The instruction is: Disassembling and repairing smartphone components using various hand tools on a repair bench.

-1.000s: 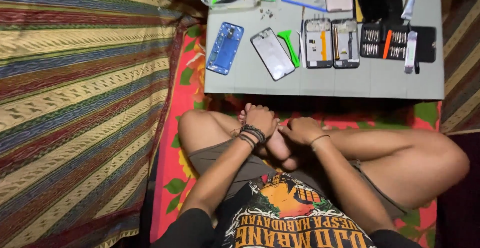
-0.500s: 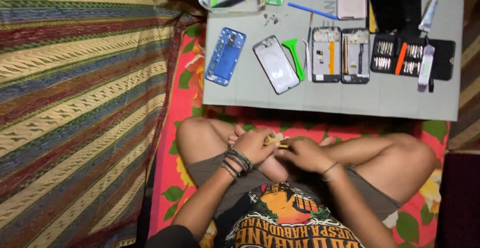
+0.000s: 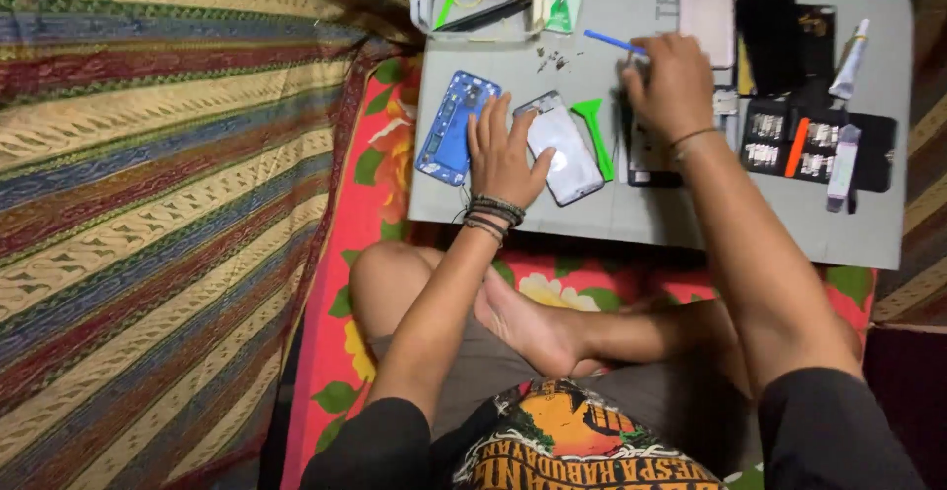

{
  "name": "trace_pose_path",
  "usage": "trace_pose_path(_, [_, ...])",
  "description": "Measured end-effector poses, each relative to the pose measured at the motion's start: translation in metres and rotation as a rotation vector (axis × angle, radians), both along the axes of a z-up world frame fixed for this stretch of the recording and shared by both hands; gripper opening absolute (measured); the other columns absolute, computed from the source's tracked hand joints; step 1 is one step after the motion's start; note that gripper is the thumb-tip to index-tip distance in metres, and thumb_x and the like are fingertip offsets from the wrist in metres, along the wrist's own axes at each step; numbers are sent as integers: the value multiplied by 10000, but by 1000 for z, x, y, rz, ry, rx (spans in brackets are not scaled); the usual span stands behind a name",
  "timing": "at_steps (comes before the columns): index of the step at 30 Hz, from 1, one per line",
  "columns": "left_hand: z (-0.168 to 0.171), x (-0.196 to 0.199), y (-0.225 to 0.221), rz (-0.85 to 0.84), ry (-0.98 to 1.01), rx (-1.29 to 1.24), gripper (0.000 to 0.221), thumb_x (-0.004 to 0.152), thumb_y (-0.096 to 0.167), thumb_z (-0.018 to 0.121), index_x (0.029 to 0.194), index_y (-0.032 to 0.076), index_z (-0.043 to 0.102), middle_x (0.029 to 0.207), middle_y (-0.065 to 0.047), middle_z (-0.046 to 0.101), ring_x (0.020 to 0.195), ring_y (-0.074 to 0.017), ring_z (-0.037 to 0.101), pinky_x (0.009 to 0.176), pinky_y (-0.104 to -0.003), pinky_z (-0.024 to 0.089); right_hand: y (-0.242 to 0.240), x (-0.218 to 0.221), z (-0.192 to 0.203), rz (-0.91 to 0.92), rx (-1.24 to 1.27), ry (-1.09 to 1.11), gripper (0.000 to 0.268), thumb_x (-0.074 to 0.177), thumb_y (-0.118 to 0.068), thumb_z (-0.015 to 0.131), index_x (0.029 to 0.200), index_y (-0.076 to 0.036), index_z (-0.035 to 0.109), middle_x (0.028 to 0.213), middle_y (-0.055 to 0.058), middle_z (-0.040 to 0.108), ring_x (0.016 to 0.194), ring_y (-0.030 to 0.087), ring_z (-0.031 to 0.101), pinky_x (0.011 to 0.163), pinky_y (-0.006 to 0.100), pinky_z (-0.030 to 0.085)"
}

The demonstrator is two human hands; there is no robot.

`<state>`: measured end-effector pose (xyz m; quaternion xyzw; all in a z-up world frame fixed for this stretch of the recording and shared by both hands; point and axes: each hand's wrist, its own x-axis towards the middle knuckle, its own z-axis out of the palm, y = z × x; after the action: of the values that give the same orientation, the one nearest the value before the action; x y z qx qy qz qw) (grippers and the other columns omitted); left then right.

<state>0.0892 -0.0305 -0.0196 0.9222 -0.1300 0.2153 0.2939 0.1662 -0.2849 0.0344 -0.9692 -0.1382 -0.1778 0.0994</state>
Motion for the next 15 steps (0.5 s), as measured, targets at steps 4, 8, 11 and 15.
trace_pose_path(4, [-1,-1,3,16,39,48,503,889,432,675,1282,122,629,1511,-189,440,1473,-381,310,1233,-599,178,-5,29,-10,-8,-134,29,222,1024,-239,714,1171,-76,750,1052,191,712,973,418,606,763,521,479])
trace_pose_path(8, [1,0,2,-37,35,27,447,901,373,661,1257,107,619,1464,-172,486,1459,-378,333,1228,-613,199,-10,47,-27,-48,-209,4,148,998,-141,697,1116,-106,779,968,129,751,884,406,633,716,502,480])
trace_pose_path(11, [2,1,2,-42,62,20,445,896,377,661,1248,107,628,1439,-156,509,1454,-359,338,1230,-608,187,-13,52,-37,-38,-220,-45,192,979,-82,688,1147,-100,780,976,117,754,901,395,630,726,496,474])
trace_pose_path(15, [0,1,2,-43,34,-17,433,874,365,687,1228,124,627,1398,-149,535,1424,-358,380,1233,-600,185,-17,59,-49,-5,-160,-104,225,953,-25,681,1140,-98,783,914,140,718,891,397,625,713,481,478])
